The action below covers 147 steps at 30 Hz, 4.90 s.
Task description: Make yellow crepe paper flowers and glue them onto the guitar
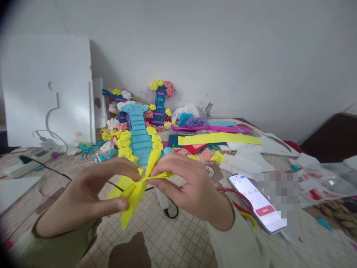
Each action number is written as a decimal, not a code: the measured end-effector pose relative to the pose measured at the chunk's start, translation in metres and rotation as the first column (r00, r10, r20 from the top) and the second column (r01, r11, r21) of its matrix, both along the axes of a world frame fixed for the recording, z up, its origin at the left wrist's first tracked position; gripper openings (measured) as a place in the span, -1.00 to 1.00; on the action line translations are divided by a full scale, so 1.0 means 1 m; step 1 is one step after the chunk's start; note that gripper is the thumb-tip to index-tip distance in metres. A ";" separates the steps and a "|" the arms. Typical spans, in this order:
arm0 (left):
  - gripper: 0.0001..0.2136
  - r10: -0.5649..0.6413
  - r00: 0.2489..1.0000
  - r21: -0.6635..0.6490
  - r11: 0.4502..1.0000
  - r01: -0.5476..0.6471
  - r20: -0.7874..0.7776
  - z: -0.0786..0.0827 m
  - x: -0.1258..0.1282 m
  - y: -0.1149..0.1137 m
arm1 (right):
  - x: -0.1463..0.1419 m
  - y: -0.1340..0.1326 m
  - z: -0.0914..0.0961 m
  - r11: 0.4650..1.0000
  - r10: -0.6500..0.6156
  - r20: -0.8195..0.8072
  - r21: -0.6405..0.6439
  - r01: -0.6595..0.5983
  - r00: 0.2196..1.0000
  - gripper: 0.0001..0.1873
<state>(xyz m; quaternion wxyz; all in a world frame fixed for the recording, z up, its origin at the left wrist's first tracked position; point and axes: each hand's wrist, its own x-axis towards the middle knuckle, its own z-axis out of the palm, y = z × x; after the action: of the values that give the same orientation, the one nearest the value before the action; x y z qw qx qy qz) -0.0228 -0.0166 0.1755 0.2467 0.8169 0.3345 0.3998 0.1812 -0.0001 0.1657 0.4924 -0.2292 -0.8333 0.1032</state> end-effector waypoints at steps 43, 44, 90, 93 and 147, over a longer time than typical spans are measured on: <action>-0.88 -0.103 0.939 -0.517 0.813 0.269 0.328 -0.008 0.018 0.007 | 0.001 -0.006 0.001 0.993 0.090 -0.029 -0.078 -0.092 0.996 -0.90; -0.88 -0.102 0.939 -0.515 0.814 0.268 0.327 -0.008 0.019 0.007 | 0.001 -0.006 0.001 0.993 0.089 -0.022 -0.074 -0.090 0.996 -0.90; -0.78 -0.022 0.983 0.029 0.999 0.028 -0.182 -0.005 0.009 -0.003 | 0.000 -0.005 -0.001 0.976 0.069 -0.048 -0.205 -0.077 0.996 -0.90; -0.72 0.068 0.989 0.089 0.994 -0.056 -0.135 -0.011 0.013 -0.003 | -0.001 -0.005 -0.002 0.967 0.103 -0.041 -0.231 -0.110 0.994 -0.91; -0.79 0.091 0.987 0.185 0.981 -0.065 -0.134 -0.014 0.010 0.002 | -0.002 -0.001 -0.003 0.985 0.054 -0.020 -0.162 -0.057 0.998 -0.92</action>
<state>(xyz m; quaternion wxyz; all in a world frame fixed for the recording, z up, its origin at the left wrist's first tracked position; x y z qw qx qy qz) -0.0128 -0.0145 0.1615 0.1316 0.8484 0.3454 0.3789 0.1790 -0.0016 0.1623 0.4754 -0.2445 -0.8243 0.1864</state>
